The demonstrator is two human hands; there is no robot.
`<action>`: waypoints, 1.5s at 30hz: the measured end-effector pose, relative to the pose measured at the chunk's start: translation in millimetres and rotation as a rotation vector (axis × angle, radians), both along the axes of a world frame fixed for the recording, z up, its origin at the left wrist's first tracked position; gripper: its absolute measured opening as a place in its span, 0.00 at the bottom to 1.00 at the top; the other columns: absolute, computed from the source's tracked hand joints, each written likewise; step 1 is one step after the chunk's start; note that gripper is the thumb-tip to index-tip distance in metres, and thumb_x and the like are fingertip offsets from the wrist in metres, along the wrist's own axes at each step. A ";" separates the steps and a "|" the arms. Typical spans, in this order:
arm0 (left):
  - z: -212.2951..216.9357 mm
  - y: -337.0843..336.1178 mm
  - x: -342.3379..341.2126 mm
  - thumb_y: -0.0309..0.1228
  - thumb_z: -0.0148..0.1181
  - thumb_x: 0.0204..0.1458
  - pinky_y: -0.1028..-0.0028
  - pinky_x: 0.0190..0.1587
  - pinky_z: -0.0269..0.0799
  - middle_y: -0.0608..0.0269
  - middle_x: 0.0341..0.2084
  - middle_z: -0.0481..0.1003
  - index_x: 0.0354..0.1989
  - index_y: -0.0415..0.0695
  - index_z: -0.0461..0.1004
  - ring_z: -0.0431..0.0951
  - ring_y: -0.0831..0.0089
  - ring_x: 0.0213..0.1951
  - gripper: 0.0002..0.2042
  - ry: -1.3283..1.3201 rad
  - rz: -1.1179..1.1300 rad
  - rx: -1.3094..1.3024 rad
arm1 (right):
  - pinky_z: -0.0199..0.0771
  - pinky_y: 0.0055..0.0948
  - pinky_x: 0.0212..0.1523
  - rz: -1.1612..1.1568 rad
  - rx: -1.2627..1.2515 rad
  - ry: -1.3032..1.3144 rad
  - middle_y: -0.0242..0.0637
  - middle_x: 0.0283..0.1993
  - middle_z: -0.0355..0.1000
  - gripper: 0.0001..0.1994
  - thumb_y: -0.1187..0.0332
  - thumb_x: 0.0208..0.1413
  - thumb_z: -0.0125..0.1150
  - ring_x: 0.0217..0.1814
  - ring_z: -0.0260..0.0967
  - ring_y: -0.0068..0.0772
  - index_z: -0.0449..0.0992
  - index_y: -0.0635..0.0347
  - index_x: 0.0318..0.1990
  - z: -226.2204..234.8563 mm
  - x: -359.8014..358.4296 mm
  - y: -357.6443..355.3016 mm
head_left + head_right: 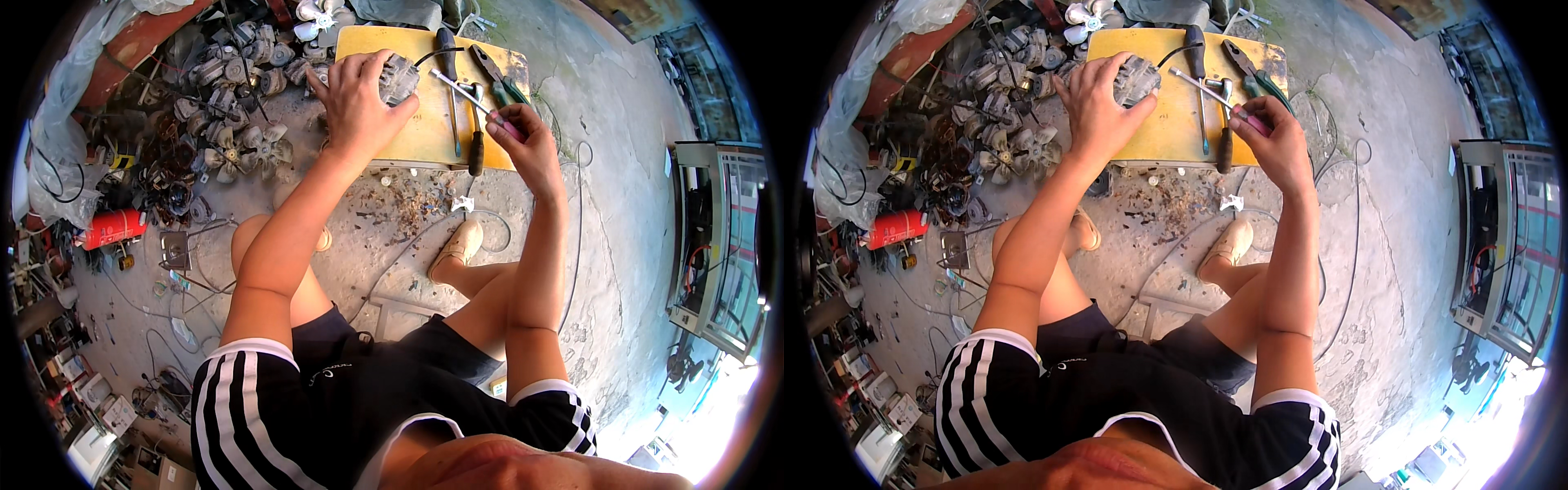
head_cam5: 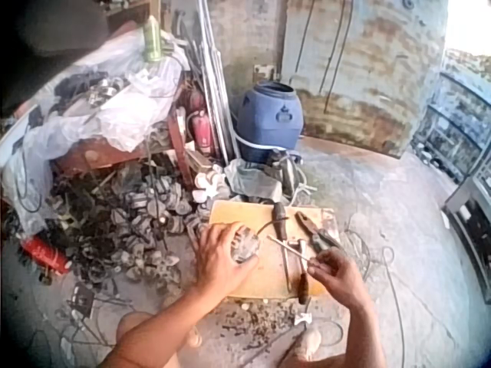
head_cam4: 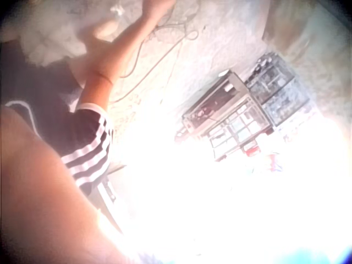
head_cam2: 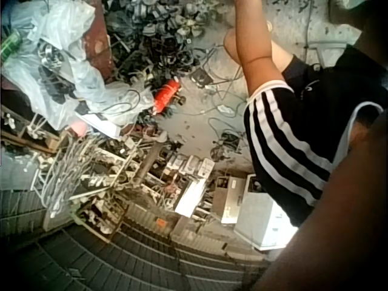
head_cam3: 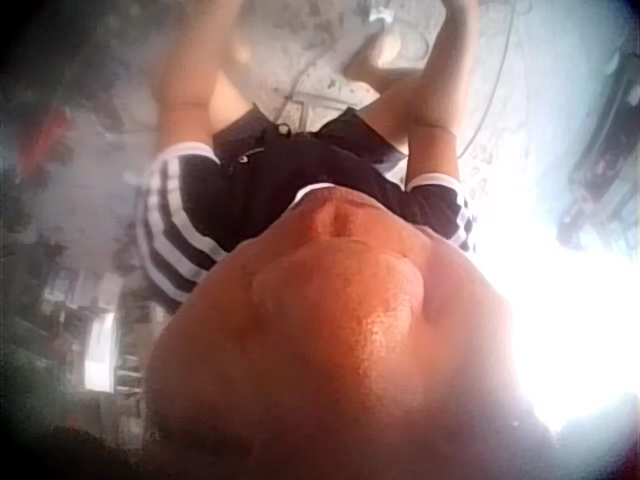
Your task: The person disassembles an alternator by using a screwdriver and a wrench to remove screws and bolts, while holding the device and various small components by hand.
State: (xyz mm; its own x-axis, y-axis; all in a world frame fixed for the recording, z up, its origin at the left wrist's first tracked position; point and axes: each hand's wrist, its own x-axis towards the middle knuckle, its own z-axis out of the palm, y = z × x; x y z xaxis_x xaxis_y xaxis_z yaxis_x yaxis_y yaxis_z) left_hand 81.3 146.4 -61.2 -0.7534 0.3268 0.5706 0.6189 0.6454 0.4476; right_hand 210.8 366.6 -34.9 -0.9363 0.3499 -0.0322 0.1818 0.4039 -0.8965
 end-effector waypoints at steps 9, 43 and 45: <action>4.2 0.2 3.4 0.45 0.69 0.37 0.38 0.63 0.35 0.62 0.47 0.69 0.51 0.51 0.70 0.63 0.59 0.55 0.30 -0.045 -0.013 -0.007 | 0.54 0.16 0.25 -0.079 -0.343 0.045 0.20 0.25 0.62 0.15 0.65 0.55 0.61 0.25 0.55 0.11 0.73 0.62 0.48 10.5 -26.2 -42.9; 37.6 -63.2 -52.9 0.44 0.52 0.60 0.73 0.56 0.63 0.58 0.47 0.76 0.52 0.42 0.74 0.72 0.73 0.52 0.20 -0.635 -0.424 0.304 | 0.55 0.16 0.23 -0.196 0.043 0.115 0.22 0.22 0.67 0.12 0.70 0.56 0.56 0.22 0.54 0.10 0.79 0.64 0.45 8.4 -66.3 -89.6; 29.2 -54.8 -56.8 0.43 0.51 0.61 0.74 0.55 0.63 0.60 0.47 0.76 0.51 0.41 0.75 0.72 0.74 0.51 0.19 -0.699 -0.423 0.360 | 0.56 0.15 0.24 -0.204 0.041 0.131 0.23 0.24 0.69 0.12 0.70 0.56 0.56 0.23 0.55 0.10 0.79 0.64 0.45 2.3 -65.1 -92.2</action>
State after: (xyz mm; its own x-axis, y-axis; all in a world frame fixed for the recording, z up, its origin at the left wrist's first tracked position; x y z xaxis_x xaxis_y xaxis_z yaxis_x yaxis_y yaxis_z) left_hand 24.5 91.6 -32.0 -0.8245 0.5462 0.1478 0.2830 0.1720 0.9436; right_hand 145.7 274.4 -32.6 -0.8415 0.5305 0.1024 0.1469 0.4071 -0.9015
